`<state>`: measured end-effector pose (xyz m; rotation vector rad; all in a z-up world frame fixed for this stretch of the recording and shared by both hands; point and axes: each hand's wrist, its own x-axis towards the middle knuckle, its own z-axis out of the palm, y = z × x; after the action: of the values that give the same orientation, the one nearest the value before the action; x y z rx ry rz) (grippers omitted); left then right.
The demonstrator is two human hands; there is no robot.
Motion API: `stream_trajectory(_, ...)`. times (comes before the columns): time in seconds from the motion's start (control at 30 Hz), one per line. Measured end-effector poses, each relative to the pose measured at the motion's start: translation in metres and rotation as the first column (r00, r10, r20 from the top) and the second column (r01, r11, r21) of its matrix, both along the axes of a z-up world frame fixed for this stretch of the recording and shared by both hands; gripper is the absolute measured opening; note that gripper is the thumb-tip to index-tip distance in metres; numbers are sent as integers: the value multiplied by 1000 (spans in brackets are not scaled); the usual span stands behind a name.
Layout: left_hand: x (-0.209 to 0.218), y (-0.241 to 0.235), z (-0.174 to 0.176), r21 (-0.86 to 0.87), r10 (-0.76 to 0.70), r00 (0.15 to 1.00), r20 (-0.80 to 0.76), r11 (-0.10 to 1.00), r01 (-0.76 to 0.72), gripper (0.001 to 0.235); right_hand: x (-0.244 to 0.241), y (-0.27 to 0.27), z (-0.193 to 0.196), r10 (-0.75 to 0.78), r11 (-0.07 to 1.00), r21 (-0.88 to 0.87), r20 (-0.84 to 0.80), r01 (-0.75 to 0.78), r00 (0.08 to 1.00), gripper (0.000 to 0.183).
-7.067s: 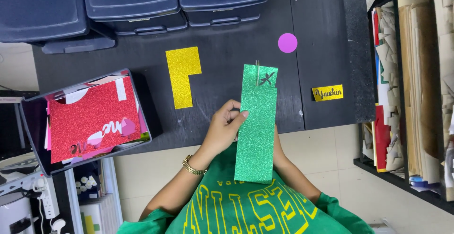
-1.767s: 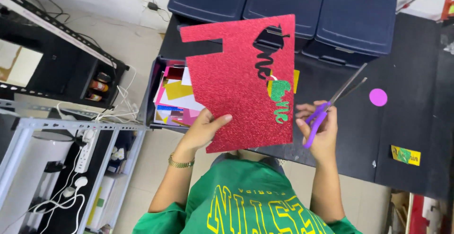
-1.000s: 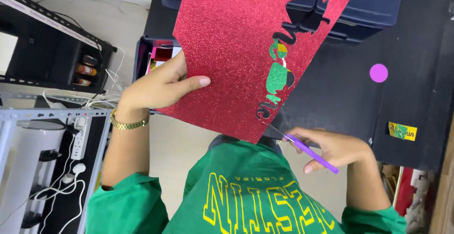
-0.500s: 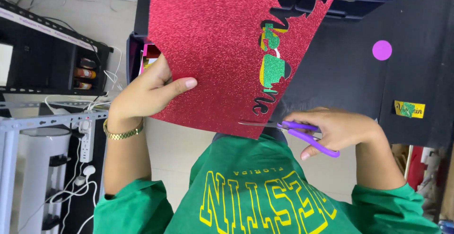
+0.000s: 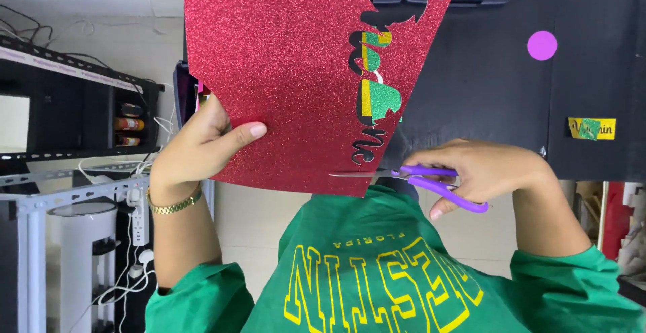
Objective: Cutting shapes and letters out of glitter paper using scissors and organizing the pieces on a table.
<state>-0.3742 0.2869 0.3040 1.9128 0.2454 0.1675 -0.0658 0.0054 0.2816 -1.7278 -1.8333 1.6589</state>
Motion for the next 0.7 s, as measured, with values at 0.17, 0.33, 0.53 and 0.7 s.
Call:
stream_trajectory(0.17,-1,-1,-6,-48,-3,999,42,999,5,41,1,0,-2,-17,1000,-8,-3,17,1000,68)
stream_trajectory(0.33,-3,-1,-9,-35,-16,998,62,999,18,47,0,1,2,-24,999,-30,4,24,1000,66)
stream_trajectory(0.53,-8,0,-15,-74,15,998,53,997,-11,42,-1,3,5,-11,999,-49,23,12,1000,65)
stream_trajectory(0.7,-10,-2,-18,-98,34,996,77,995,-27,53,0,0,3,-11,999,-46,66,14,998,63)
